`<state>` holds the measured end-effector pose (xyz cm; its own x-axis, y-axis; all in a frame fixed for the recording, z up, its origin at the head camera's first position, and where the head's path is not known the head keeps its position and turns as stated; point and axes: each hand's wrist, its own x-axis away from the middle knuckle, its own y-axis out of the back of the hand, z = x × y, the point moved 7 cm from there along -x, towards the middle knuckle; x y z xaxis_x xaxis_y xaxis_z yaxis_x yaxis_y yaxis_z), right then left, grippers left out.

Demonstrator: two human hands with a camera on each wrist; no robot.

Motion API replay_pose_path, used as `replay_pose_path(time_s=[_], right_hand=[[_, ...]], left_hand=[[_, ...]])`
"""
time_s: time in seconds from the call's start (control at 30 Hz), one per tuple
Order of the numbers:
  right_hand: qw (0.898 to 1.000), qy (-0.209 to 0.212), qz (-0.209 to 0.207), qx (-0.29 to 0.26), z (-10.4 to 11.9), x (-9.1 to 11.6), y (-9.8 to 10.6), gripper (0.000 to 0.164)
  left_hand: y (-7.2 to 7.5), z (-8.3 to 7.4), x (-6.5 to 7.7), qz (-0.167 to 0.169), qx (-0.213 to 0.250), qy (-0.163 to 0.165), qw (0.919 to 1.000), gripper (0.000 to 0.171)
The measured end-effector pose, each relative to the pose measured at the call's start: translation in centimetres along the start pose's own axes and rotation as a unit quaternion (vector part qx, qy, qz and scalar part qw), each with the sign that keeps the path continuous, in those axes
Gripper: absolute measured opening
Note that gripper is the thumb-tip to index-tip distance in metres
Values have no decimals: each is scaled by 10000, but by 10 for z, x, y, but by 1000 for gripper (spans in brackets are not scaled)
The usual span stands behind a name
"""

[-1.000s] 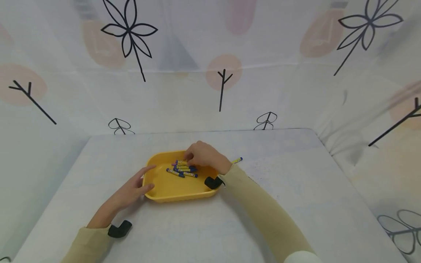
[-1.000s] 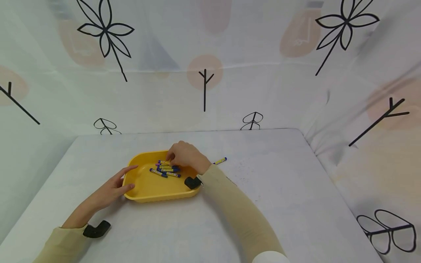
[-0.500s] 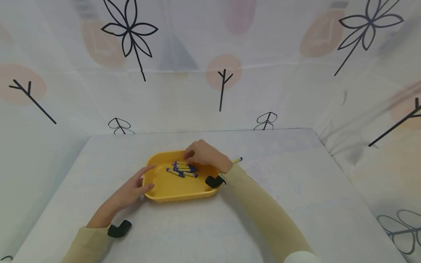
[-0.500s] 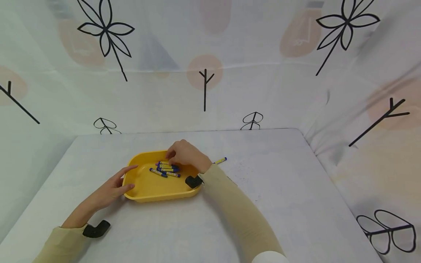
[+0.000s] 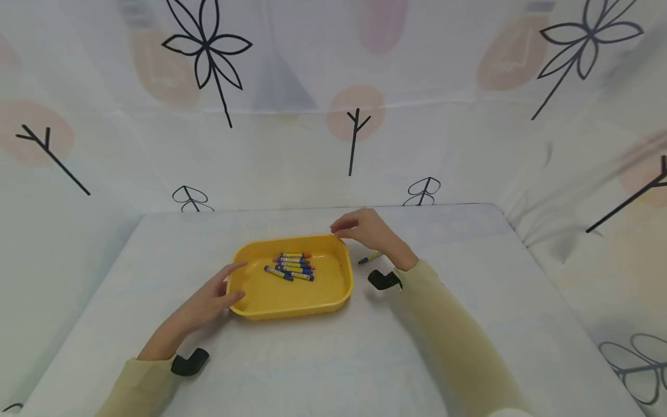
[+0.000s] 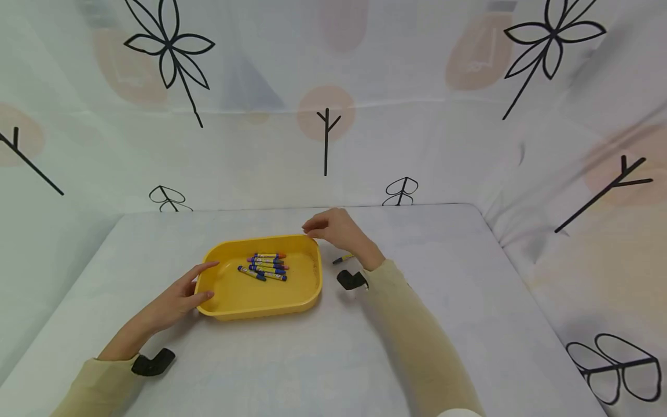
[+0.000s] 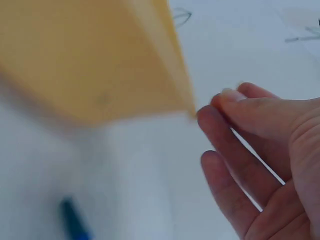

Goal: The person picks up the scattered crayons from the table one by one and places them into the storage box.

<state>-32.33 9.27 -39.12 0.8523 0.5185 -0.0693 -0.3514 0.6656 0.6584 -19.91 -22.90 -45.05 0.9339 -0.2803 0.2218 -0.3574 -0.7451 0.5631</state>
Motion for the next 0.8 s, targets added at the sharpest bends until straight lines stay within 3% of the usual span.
replay_pose_path(time_s=[0.17, 0.27, 0.53, 0.8], right_hand=[[9970, -745, -69, 210, -40, 26, 11, 25], [9944, -947, -67, 453, -56, 40, 15, 26], [9930, -784, 58, 884, -77, 61, 21, 31], [9903, -805, 329, 1088, -81, 66, 17, 21]], left_hand=[[1, -2, 0, -1, -64, -24, 10000, 66], [1, -3, 0, 2, -62, -22, 10000, 66], [0, 0, -1, -14, -23, 79, 10000, 66], [-1, -1, 0, -21, 35, -12, 10000, 65]])
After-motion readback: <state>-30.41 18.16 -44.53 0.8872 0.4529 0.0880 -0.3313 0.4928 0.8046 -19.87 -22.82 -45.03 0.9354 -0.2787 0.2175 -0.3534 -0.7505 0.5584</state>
